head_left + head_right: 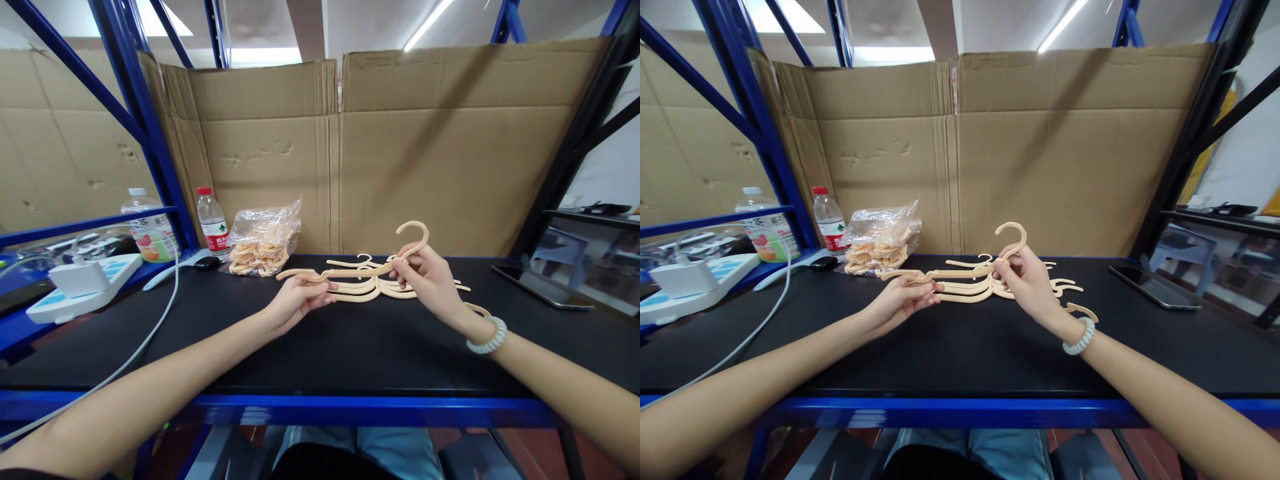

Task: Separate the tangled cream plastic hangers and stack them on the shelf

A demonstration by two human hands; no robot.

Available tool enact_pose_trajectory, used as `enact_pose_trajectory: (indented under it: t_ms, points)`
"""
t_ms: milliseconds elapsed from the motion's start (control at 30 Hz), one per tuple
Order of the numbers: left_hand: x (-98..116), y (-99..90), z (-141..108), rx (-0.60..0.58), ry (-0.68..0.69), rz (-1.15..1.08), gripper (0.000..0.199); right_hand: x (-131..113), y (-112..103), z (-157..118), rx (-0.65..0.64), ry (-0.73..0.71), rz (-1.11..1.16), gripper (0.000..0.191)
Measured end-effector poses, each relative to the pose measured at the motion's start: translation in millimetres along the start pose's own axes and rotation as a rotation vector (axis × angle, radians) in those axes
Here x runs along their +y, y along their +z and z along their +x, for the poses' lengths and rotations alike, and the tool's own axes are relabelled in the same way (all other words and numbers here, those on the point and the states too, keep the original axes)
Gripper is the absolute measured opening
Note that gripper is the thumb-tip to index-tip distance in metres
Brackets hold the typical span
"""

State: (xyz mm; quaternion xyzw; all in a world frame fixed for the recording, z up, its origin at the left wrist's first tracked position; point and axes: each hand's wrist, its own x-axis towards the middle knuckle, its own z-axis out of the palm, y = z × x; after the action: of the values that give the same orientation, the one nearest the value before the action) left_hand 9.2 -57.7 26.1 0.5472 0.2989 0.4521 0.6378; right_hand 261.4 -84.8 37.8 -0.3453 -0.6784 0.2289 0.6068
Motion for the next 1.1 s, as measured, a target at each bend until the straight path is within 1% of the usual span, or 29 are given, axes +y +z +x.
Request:
enact_pose_trajectory:
  t_ms: [67, 100, 133, 200, 267, 300, 333, 400, 500, 600, 733, 800, 933, 1033, 1100]
  points:
    - [-3, 2.2, -4, -0.131, -0.004, 0.205, 0.021, 4, -5, 6, 0.009, 0.034, 0.045, 0.028]
    - [-4, 4.4, -7, -0.214, 0.031, 0.342, 0.019, 7, -7, 8, 0.001, 0.059, 0.060, 0.029]
    - [-5, 7.0, -11, -0.296, 0.096, 0.491, 0.017, 10, -8, 10, -0.013, 0.090, 0.070, 0.032]
    - [-5, 13.0, -19, -0.460, 0.293, 0.774, 0.012, 15, -8, 11, -0.061, 0.168, 0.076, 0.035]
    - [-3, 18.1, -27, -0.615, 0.518, 0.991, 0.010, 21, -5, 10, -0.128, 0.240, 0.073, 0.036]
    - [-2, 19.8, -29, -0.668, 0.603, 1.072, 0.012, 24, -3, 9, -0.165, 0.266, 0.070, 0.035]
    - [-1, 20.9, -32, -0.700, 0.660, 1.139, 0.015, 26, -1, 8, -0.204, 0.284, 0.058, 0.034]
    - [0, 21.2, -33, -0.686, 0.709, 1.247, 0.023, 29, 2, 6, -0.273, 0.294, -0.006, 0.029]
    - [-1, 19.6, -32, -0.616, 0.697, 1.373, 0.036, 33, 3, 4, -0.354, 0.269, -0.200, 0.024]
    - [-3, 18.2, -31, -0.594, 0.610, 1.448, 0.046, 37, 1, 2, -0.383, 0.223, -0.339, 0.019]
    - [-3, 17.3, -31, -0.631, 0.496, 1.468, 0.050, 44, -3, 3, -0.364, 0.200, -0.427, 0.016]
    - [-3, 16.7, -30, -0.636, 0.501, 1.461, 0.049, 45, -4, 4, -0.363, 0.213, -0.484, 0.019]
    - [-3, 15.1, -28, -0.602, 0.573, 1.481, 0.047, 45, -5, 5, -0.373, 0.200, -0.566, 0.032]
    - [-3, 14.2, -26, -0.603, 0.561, 1.507, 0.050, 47, -5, 5, -0.356, 0.163, -0.627, 0.041]
    - [-3, 14.3, -26, -0.618, 0.534, 1.520, 0.052, 49, -6, 4, -0.345, 0.103, -0.697, 0.040]
